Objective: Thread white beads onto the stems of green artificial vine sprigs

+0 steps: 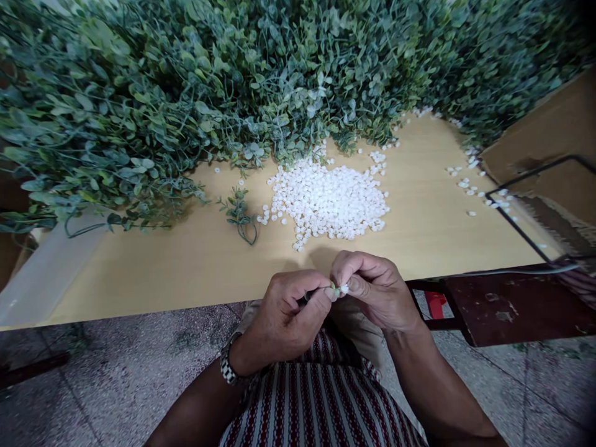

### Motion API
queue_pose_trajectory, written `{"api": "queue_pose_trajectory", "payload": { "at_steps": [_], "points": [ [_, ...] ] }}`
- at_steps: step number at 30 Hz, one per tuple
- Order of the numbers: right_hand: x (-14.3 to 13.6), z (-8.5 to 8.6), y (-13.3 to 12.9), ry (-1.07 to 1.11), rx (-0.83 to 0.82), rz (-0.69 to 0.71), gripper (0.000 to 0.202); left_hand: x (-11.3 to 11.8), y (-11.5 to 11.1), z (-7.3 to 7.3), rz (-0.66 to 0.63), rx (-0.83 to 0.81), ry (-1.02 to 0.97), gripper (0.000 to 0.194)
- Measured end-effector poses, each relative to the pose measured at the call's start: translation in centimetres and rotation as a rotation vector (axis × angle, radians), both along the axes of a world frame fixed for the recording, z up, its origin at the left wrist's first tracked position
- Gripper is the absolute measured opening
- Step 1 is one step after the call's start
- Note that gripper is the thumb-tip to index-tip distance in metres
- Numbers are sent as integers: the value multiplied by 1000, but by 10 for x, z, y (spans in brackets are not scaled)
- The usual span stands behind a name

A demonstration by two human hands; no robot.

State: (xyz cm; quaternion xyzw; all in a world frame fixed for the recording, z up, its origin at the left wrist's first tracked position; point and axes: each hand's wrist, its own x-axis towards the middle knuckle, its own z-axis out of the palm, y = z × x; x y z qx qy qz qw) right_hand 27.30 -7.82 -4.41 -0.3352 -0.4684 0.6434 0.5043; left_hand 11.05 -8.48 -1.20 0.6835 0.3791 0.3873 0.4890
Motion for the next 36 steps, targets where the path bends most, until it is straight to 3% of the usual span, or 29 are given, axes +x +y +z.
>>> {"api": "queue_pose_trajectory", "payload": {
  "at_steps": [27, 36],
  "points": [
    [0, 8, 3, -217, 189, 51, 14, -3, 7, -9, -13, 34, -8, 21],
    [-4, 2, -3, -344, 321, -66, 8, -1, 6, -14, 10, 55, 3, 27]
  ]
}}
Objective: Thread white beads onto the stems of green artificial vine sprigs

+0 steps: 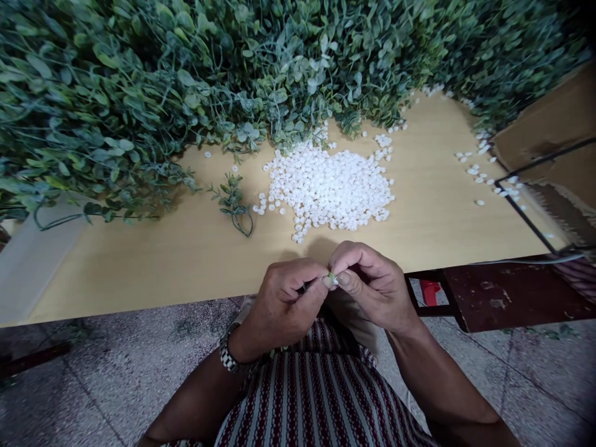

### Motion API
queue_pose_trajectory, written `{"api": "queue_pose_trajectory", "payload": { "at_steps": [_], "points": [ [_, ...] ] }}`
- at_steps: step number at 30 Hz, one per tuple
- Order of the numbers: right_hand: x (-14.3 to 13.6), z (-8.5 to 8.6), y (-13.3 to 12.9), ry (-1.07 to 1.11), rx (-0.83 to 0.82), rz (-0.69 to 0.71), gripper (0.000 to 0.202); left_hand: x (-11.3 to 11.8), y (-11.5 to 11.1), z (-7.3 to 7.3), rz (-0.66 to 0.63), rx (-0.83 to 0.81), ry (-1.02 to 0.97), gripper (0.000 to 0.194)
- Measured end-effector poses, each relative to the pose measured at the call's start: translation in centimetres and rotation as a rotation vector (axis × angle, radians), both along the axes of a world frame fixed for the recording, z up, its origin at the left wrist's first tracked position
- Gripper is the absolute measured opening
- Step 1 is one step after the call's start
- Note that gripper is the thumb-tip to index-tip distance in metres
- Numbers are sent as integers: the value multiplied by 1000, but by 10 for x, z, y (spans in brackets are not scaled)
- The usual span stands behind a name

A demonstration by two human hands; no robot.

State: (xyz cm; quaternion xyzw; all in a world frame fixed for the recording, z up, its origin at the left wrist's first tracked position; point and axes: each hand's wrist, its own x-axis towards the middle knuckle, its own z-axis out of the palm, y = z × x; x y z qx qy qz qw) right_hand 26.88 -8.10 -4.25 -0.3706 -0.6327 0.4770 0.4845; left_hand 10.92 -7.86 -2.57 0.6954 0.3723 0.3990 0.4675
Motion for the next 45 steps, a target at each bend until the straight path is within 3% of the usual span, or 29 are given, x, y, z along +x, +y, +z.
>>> {"api": "queue_pose_trajectory", "payload": {
  "at_steps": [4, 9, 12, 15, 17, 21, 24, 27, 32, 35, 40, 43, 45],
  "points": [
    [-4, -1, 1, -22, 77, -84, 3, 2, 1, 1, 45, -122, -89, 27],
    [-1, -3, -3, -85, 377, -253, 30, 0, 9, 5, 255, -450, -537, 16],
    [2, -1, -9, -246, 548, -119, 37, 0, 14, 8, 413, -485, -733, 16],
    [1, 2, -14, -430, 565, -5, 46, 6, 17, 8, 495, -471, -827, 18],
    [-3, 1, -15, -512, 591, 13, 47, 12, 18, 7, 535, -474, -867, 17],
    [-10, -5, -11, -512, 667, -40, 31, 19, 19, 6, 596, -507, -952, 18],
    [-11, -6, -8, -419, 607, -127, 25, 17, 16, 5, 518, -511, -937, 11],
    [-9, -2, -6, -266, 436, -180, 19, 10, 9, 1, 362, -448, -819, 7],
    [-11, 0, -6, -30, 121, -198, 8, 4, -3, -7, 159, -354, -679, 31],
    [-15, -2, -8, 14, 19, -189, 7, 4, -5, -7, 184, -363, -625, 27],
    [-21, -1, -9, -16, 59, -174, 8, 4, -5, -1, 259, -467, -605, 16],
    [-27, 2, -10, -23, 74, -143, 10, 1, -7, 1, 270, -369, -603, 5],
    [-31, 5, -11, -30, 79, -108, 12, -2, -9, 2, 289, -292, -581, 9]
  ]
}}
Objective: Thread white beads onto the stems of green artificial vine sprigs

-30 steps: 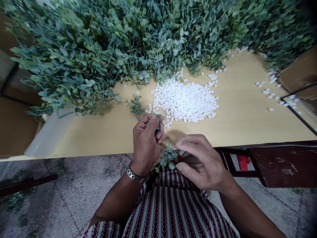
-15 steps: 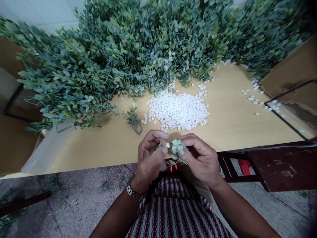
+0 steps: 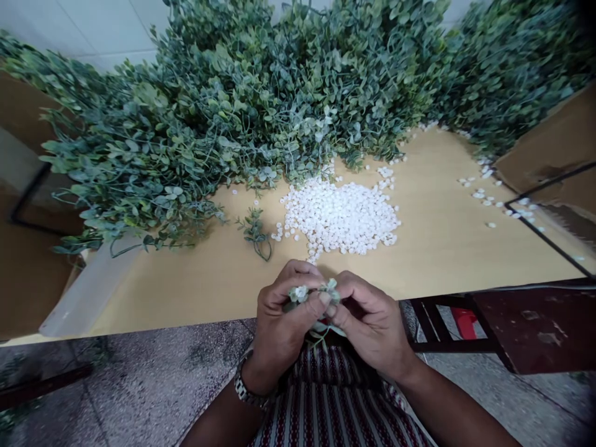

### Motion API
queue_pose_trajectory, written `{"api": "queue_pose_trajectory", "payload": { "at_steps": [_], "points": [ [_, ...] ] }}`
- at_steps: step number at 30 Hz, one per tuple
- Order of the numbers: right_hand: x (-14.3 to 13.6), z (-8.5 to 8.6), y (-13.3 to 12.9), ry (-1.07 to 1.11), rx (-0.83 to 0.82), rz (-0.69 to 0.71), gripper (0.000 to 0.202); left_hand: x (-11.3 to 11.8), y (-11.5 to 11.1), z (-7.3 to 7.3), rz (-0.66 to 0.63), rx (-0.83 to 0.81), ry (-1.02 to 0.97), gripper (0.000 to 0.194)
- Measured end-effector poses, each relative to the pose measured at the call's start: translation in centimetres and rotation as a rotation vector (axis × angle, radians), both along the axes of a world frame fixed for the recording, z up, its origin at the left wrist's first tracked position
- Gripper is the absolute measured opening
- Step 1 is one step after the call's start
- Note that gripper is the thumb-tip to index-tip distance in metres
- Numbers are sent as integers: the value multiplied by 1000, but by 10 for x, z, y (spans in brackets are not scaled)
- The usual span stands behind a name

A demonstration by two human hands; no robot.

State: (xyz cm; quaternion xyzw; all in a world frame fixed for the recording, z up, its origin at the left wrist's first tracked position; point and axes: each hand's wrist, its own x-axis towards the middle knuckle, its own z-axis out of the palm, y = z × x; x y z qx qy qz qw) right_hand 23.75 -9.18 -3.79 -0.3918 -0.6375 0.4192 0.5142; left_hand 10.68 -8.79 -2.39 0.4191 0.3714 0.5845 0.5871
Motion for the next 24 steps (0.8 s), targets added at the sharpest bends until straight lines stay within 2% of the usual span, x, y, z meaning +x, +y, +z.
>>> {"api": "queue_pose_trajectory", "payload": {
  "at_steps": [5, 6, 8, 11, 14, 17, 21, 24],
  "points": [
    [0, 5, 4, -57, 73, 230, 2, -15, -10, 5, 68, 5, 62, 9],
    [4, 6, 8, -70, 105, 243, 8, -19, -11, 6, 88, -11, 71, 9],
    [12, 8, 18, -141, 180, 169, 17, -26, -13, 7, 121, -66, 89, 9],
    [18, 9, 36, -450, 273, 33, 15, -31, -11, 5, 106, -179, 76, 10],
    [12, 7, 47, -774, 306, -17, 15, -31, -8, 1, 75, -212, 71, 11],
    [1, 5, 48, -962, 364, -115, 21, -29, -5, -2, 78, -217, 105, 10],
    [-1, 4, 45, -945, 354, -108, 21, -30, -4, -5, 69, -210, 95, 7],
    [8, 8, 40, -709, 242, -38, 15, -29, -4, -8, 51, -196, 84, 4]
  ]
}}
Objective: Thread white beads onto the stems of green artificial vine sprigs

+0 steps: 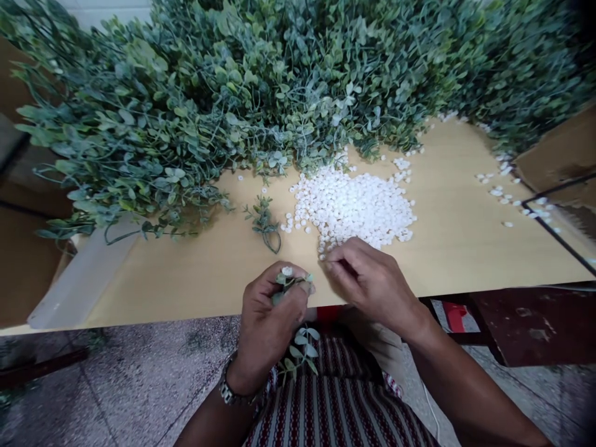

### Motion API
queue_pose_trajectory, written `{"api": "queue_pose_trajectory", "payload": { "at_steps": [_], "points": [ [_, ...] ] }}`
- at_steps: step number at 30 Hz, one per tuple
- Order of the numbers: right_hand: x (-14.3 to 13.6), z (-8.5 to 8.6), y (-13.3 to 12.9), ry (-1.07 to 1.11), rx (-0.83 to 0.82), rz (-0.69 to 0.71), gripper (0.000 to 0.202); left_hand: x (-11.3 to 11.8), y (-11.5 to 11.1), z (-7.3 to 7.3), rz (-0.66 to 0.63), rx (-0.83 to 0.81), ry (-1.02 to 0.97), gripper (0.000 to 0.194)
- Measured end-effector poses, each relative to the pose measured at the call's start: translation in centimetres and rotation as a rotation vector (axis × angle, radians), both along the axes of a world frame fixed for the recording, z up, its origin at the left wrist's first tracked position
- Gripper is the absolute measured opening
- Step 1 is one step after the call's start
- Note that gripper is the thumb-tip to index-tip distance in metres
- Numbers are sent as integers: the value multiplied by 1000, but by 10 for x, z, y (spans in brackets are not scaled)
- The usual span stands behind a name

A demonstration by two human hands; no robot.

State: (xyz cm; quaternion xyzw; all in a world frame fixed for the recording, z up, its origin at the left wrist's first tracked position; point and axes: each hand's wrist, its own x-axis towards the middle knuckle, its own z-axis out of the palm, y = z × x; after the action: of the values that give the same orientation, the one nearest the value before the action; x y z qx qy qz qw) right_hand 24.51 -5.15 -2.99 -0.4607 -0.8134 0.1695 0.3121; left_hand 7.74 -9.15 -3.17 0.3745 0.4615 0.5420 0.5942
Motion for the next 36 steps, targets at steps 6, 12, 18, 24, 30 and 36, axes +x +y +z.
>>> {"api": "queue_pose_trajectory", "payload": {
  "at_steps": [6, 12, 18, 24, 30, 36],
  "points": [
    [12, 3, -11, 733, -459, 77, 14, 10, 2, 2, -111, 69, 70, 5],
    [14, -3, -18, 991, -620, 121, 19, 25, 4, 14, -151, 201, 133, 8],
    [23, -10, -20, 994, -695, 151, 20, 31, 5, 19, -200, 259, 200, 12],
    [26, -16, -20, 994, -698, 212, 16, 32, 7, 18, -228, 327, 214, 15],
    [27, -15, -20, 950, -663, 228, 18, 30, 5, 18, -250, 324, 249, 15],
    [28, -16, -21, 919, -656, 240, 16, 28, 6, 16, -258, 374, 265, 16]
  ]
}}
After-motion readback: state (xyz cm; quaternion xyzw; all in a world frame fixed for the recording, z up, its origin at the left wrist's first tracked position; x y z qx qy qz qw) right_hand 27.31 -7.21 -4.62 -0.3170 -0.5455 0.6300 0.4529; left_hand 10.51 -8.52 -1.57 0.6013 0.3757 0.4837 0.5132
